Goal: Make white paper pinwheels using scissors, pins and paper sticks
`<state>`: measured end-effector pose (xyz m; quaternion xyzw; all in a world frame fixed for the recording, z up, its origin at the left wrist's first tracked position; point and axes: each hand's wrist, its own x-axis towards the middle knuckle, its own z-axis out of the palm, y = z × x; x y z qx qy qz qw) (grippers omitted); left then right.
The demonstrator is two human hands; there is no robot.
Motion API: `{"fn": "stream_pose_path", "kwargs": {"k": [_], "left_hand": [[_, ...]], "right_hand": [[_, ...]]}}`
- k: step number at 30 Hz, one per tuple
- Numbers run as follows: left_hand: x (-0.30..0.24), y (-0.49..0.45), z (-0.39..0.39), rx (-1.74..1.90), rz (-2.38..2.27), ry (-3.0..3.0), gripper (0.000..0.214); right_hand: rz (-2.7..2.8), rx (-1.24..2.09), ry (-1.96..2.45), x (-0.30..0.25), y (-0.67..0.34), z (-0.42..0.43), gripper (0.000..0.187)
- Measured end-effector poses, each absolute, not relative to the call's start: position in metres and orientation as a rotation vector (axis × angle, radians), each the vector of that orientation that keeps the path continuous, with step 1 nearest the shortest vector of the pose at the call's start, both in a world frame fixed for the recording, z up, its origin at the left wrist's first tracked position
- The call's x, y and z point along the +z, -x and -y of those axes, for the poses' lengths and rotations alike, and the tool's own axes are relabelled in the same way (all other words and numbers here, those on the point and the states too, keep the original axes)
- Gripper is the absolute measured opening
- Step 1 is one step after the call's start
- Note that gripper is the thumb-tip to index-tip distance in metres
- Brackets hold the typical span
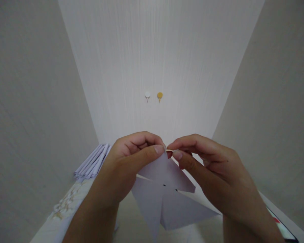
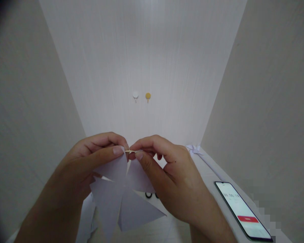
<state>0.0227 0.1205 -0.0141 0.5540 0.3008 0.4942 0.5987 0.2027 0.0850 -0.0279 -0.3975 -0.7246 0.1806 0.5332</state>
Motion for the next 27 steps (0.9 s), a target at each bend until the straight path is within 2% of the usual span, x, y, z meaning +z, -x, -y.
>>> {"fn": "stream_pose_path", "kwargs": {"k": [21, 27], "left_hand": [[-0.02, -0.019, -0.13, 1.15, -0.625, -1.346, 0.011], [-0.026, -0.019, -0.135, 1.237, -0.528, -1.398, 0.014]], "right_hand": [[1.774, 0.282, 0.974, -0.029, -0.203, -0.084, 0.02], [1.774, 0.367, 0.98, -0.03, -0.203, -0.085, 0.017]]}}
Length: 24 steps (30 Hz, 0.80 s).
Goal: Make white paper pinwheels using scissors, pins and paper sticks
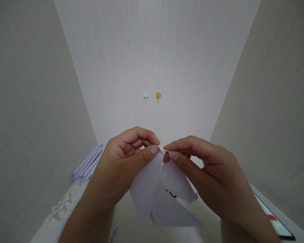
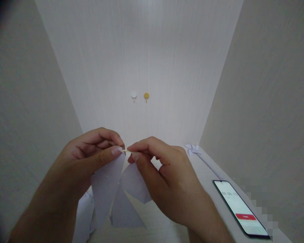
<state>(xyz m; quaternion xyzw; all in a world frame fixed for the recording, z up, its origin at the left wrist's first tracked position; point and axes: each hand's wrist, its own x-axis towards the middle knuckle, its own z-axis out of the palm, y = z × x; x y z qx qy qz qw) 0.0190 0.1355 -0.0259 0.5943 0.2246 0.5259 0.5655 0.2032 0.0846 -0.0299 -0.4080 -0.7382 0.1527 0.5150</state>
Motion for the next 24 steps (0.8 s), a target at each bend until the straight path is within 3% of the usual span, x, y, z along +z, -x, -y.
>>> {"fn": "stream_pose_path", "kwargs": {"k": [14, 24], "left_hand": [[-0.0241, -0.0225, -0.129, 1.331, -0.71, -1.517, 0.002], [-0.0306, -0.0269, -0.1309, 1.521, -0.861, -1.873, 0.014]], "right_hand": [[1.746, 0.4, 1.021, -0.0309, -0.2026, -0.084, 0.02], [1.788, 0.356, 1.084, -0.0304, -0.2034, -0.0854, 0.014]]}}
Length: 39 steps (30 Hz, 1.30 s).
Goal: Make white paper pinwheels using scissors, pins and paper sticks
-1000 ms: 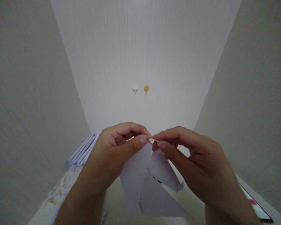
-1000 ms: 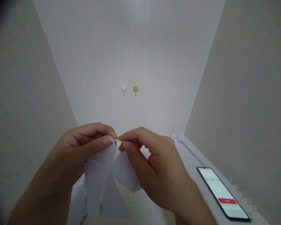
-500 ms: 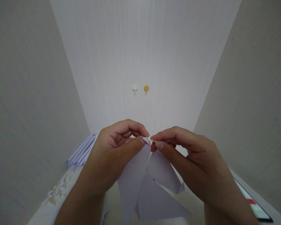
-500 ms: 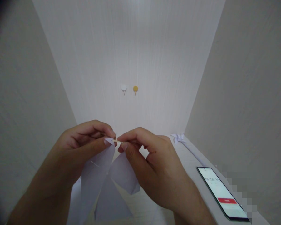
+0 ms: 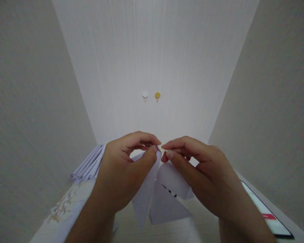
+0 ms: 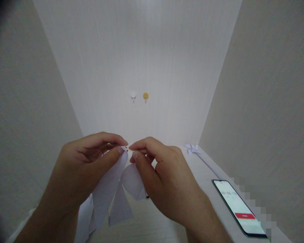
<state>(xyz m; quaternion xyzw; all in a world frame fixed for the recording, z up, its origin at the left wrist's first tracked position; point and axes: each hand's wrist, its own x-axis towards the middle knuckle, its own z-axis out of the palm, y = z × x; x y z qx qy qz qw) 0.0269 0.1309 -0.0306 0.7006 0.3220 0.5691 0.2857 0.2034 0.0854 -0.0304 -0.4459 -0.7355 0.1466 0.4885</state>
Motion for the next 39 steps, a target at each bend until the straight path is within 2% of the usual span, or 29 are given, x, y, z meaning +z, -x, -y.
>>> {"fn": "stream_pose_path", "kwargs": {"k": [17, 30, 34, 39], "left_hand": [[-0.024, -0.026, -0.125, 1.461, -0.907, -2.041, 0.017], [-0.025, -0.021, -0.131, 1.466, -0.791, -2.309, 0.025], [-0.026, -0.016, -0.135, 1.592, -0.979, -2.169, 0.028], [-0.034, -0.006, -0.148, 1.598, -1.013, -1.746, 0.044]], "right_hand": [[1.761, 0.462, 1.104, -0.032, -0.202, -0.089, 0.001], [1.732, 0.538, 1.046, -0.033, -0.205, -0.091, 0.012], [1.702, 0.499, 1.044, -0.032, -0.207, -0.091, 0.021], [1.527, 0.447, 1.016, -0.031, -0.205, -0.093, 0.008]]}}
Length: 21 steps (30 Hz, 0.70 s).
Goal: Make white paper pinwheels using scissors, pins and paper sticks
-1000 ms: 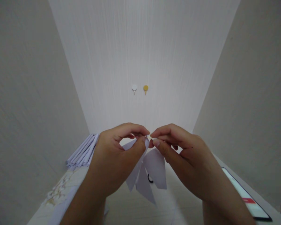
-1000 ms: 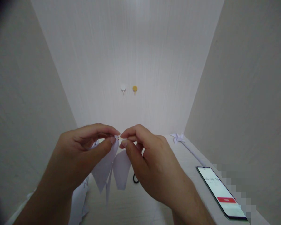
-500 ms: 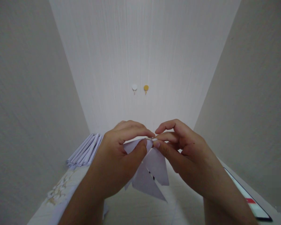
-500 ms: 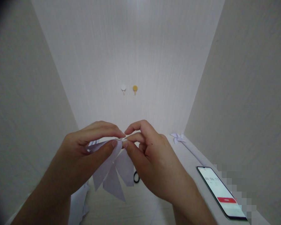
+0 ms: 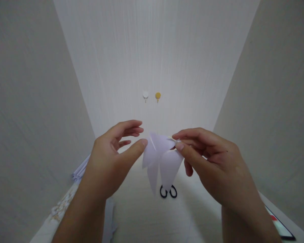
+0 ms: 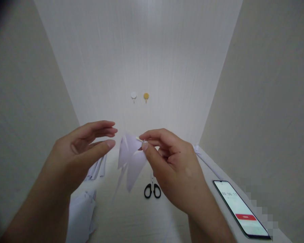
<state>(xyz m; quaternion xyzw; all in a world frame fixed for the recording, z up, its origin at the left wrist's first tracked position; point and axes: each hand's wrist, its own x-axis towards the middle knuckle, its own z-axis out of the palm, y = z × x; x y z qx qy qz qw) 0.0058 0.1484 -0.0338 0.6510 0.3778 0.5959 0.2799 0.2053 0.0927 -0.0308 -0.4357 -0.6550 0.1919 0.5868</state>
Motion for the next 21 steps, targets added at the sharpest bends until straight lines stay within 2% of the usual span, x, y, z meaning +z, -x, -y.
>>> {"fn": "stream_pose_path", "kwargs": {"k": [5, 9, 13, 21], "left_hand": [[-0.042, -0.006, -0.164, 1.385, -0.879, -1.602, 0.057], [-0.044, -0.011, -0.168, 1.322, -0.796, -1.562, 0.037], [-0.043, -0.016, -0.163, 1.509, -0.847, -1.585, 0.016], [-0.035, -0.021, -0.144, 1.436, -0.886, -1.861, 0.01]], "right_hand": [[1.449, 0.471, 0.939, -0.032, -0.203, -0.095, 0.007], [1.451, 0.48, 0.949, -0.032, -0.202, -0.095, 0.005], [1.438, 0.485, 0.971, -0.032, -0.202, -0.096, 0.004], [1.567, 0.498, 1.057, -0.031, -0.207, -0.096, 0.009]]}}
